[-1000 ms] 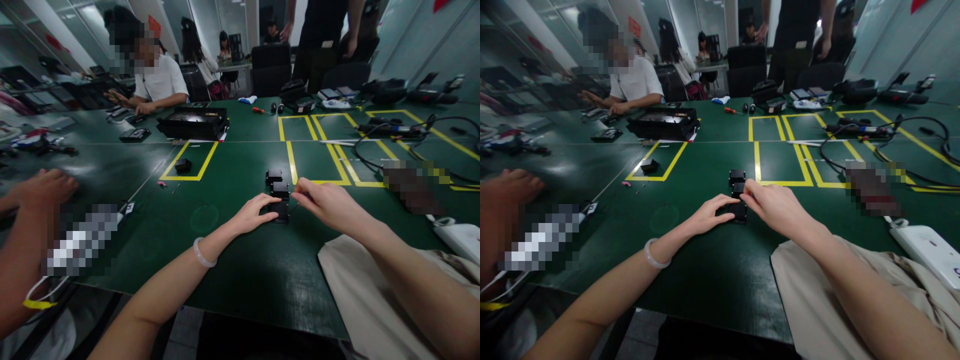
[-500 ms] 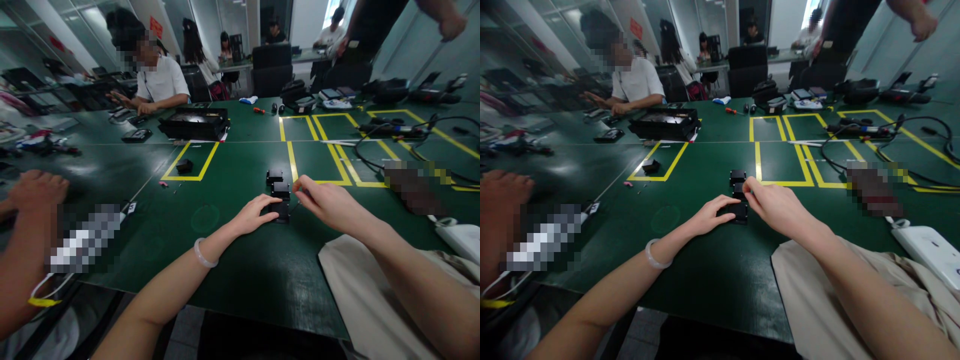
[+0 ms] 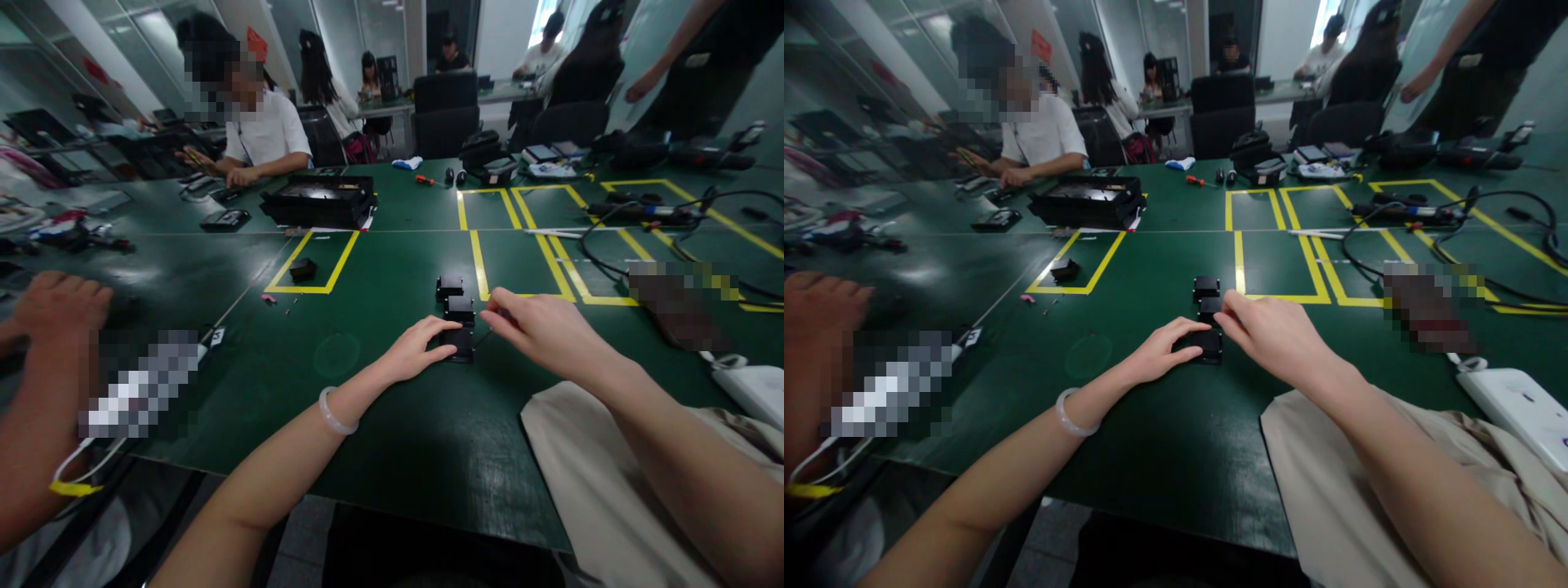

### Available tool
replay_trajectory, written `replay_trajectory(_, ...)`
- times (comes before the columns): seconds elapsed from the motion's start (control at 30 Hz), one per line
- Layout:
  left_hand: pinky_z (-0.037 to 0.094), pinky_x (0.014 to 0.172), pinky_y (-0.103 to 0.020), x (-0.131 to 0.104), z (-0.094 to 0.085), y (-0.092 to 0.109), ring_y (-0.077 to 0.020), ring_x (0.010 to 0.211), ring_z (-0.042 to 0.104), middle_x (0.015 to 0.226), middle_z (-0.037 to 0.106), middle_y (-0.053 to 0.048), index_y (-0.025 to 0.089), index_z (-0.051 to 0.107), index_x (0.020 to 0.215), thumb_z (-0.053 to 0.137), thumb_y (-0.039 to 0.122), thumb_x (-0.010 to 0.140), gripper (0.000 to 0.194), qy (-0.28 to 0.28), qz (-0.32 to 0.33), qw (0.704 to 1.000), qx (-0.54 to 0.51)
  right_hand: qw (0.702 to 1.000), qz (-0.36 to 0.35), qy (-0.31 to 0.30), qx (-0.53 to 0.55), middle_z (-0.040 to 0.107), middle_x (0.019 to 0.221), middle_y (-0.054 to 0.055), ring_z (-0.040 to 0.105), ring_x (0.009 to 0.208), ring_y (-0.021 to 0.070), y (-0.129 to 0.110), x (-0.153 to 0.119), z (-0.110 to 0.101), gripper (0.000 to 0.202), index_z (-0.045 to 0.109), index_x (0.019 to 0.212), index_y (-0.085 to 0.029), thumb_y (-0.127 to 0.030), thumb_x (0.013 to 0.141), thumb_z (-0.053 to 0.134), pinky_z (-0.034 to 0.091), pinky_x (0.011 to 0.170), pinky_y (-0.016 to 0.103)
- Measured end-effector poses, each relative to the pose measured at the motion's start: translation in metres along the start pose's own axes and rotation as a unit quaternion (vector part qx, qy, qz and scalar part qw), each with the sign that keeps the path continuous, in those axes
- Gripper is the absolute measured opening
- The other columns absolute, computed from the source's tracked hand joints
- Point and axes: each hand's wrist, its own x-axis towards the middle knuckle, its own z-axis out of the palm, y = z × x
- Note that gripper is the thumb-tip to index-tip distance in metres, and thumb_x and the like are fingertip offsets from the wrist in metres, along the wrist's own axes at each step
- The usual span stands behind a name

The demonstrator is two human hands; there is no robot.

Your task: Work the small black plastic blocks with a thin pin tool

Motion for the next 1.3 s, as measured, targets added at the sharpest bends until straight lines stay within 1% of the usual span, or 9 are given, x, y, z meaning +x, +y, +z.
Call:
replay_trajectory(0.07,0.040,0.101,-0.037,0.0001,0.0001,-0.0002,-0.0230,0.116,0.052,0.121,0.055,-0.007,0.024,0.051,0.132,0.051,0.039,0.095,0.040,-0.001,-0.002,1.000,0.000,1.000,0.005,-0.001,-0.019,0.064,0.068,0.003,0.058,0.059,0.0189,0.0015,0.0002,0.0005,0.030,0.056,0.089,-0.022,-0.043,0.096,0.035,0.025,0.052,0.028)
replay_trajectory(0.23,0.041,0.099,-0.036,-0.0001,0.0006,-0.0009,-0.0228,0.114,0.052,0.120,0.055,-0.007,0.025,0.052,0.132,0.051,0.040,0.095,0.040,0.001,-0.003,1.000,-0.003,0.998,-0.026,-0.010,0.049,0.066,0.076,0.001,0.058,0.062,0.0163,0.0017,-0.0009,-0.0004,0.021,0.051,0.107,-0.022,-0.032,0.095,0.038,0.031,0.055,0.026)
replay_trajectory(0.4,0.041,0.100,-0.036,-0.0004,0.0015,-0.0013,-0.0226,0.114,0.052,0.120,0.056,-0.007,0.025,0.051,0.133,0.051,0.039,0.095,0.040,0.004,-0.002,1.000,0.001,1.000,-0.001,-0.009,0.009,0.064,0.068,0.002,0.058,0.061,0.0185,-0.0001,-0.0008,-0.0010,0.027,0.055,0.095,-0.022,-0.042,0.096,0.037,0.027,0.054,0.028)
replay_trajectory(0.57,0.040,0.101,-0.038,-0.0005,0.0017,-0.0007,-0.0234,0.115,0.052,0.120,0.056,-0.007,0.025,0.051,0.133,0.051,0.039,0.095,0.041,0.003,-0.002,1.000,0.001,0.997,-0.028,-0.014,0.068,0.067,0.078,0.002,0.059,0.063,0.0165,0.0005,-0.0008,0.0000,0.022,0.050,0.110,-0.022,-0.032,0.094,0.038,0.031,0.055,0.026)
replay_trajectory(0.73,0.041,0.099,-0.036,-0.0008,0.0022,-0.0008,-0.0228,0.114,0.052,0.118,0.056,-0.006,0.026,0.051,0.133,0.051,0.040,0.095,0.041,0.005,-0.007,1.000,0.005,1.000,-0.010,-0.005,0.026,0.064,0.069,0.003,0.057,0.060,0.0176,0.0020,0.0001,0.0007,0.030,0.057,0.090,-0.022,-0.044,0.096,0.036,0.028,0.053,0.027)
replay_trajectory(0.9,0.041,0.098,-0.036,-0.0009,0.0016,-0.0005,-0.0229,0.114,0.052,0.119,0.055,-0.007,0.026,0.051,0.133,0.050,0.040,0.095,0.040,0.002,-0.002,1.000,0.010,0.998,-0.009,-0.010,0.062,0.062,0.070,0.000,0.056,0.059,0.0160,0.0016,0.0001,-0.0011,0.021,0.051,0.108,-0.021,-0.031,0.094,0.038,0.029,0.054,0.026)
replay_trajectory(1.1,0.041,0.098,-0.037,-0.0013,0.0013,0.0002,-0.0229,0.114,0.052,0.118,0.056,-0.007,0.026,0.049,0.134,0.049,0.039,0.096,0.041,0.000,-0.003,1.000,0.015,0.998,-0.014,-0.014,0.052,0.062,0.068,0.001,0.055,0.059,0.0164,0.0024,0.0002,-0.0012,0.025,0.054,0.093,-0.022,-0.039,0.096,0.037,0.028,0.054,0.027)
replay_trajectory(1.23,0.041,0.099,-0.037,-0.0014,0.0013,0.0000,-0.0231,0.114,0.052,0.119,0.055,-0.007,0.026,0.050,0.134,0.049,0.038,0.096,0.040,0.000,0.001,1.000,0.015,0.997,-0.019,-0.013,0.078,0.062,0.071,0.000,0.057,0.061,0.0161,0.0027,0.0002,-0.0010,0.019,0.050,0.105,-0.022,-0.033,0.095,0.038,0.030,0.055,0.026)
replay_trajectory(1.3,0.041,0.099,-0.037,-0.0014,0.0012,-0.0002,-0.0232,0.115,0.052,0.119,0.055,-0.007,0.026,0.049,0.134,0.049,0.038,0.096,0.040,0.000,0.003,1.000,0.014,0.996,-0.015,-0.018,0.080,0.061,0.070,0.000,0.057,0.062,0.0163,0.0027,0.0003,-0.0010,0.020,0.051,0.103,-0.022,-0.035,0.095,0.039,0.030,0.055,0.026)
